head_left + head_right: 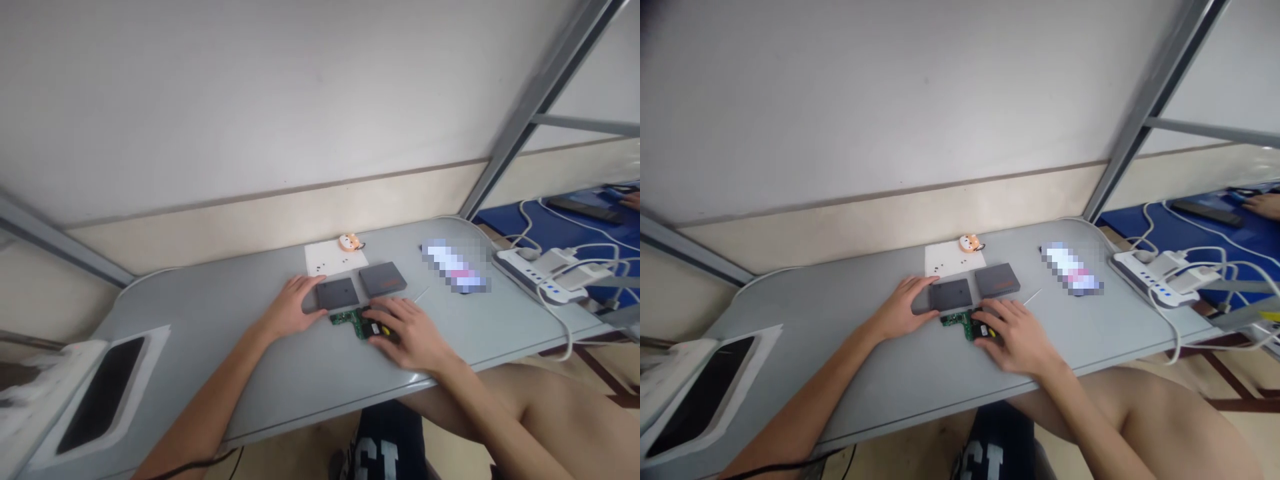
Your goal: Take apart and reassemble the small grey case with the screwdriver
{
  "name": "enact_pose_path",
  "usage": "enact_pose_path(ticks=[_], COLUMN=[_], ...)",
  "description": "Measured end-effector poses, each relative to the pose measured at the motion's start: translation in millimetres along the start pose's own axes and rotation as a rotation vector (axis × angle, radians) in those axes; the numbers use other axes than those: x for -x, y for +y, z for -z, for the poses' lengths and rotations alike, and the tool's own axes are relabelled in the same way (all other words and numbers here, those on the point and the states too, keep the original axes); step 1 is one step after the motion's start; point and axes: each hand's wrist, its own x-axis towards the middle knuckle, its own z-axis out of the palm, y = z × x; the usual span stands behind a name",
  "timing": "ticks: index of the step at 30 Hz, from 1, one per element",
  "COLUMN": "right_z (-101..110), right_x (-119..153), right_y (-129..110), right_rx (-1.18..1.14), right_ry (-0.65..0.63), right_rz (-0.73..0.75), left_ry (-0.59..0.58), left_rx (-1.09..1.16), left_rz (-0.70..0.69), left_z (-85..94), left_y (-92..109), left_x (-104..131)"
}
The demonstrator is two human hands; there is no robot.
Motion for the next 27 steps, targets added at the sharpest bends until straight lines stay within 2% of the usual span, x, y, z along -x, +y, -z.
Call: enact_pose_path(ticks=[5,8,14,19,23,27], right_z=[1.1,-0.5,-1.9,-0.4,-4.2,-9.7], right_x=[0.6,0.7,-1.8,-38.3,-71.9,-83.0], right_y=[-6.5,-5.8,-2.6,-6.6,-6.1,-1.4], right_rx=[-0.027,-0.022,-0.032,0.1,0.103,0.048], right_ry=[-0.077,-0.073,-0.007,0.008,-0.075,-0.072], right_rz=[-0.015,-0.038,0.034,0.014,0.012,0.019], left_ry=[-0.021,-0.03,-0.016,0.011,0.02,0.011], left_rx=[0.002,0.001,0.007,0.018,0.021,0.023], left_rz=[0.014,0.027,0.013,0.001,0.01,0.028], left_z=[5.5,8.7,10.9,9.2,7.8,7.3], left_y=[4.0,6.2,7.1,6.0,5.0,5.3], left_x=[2.2,3.1,3.5,3.7,4.3,4.8])
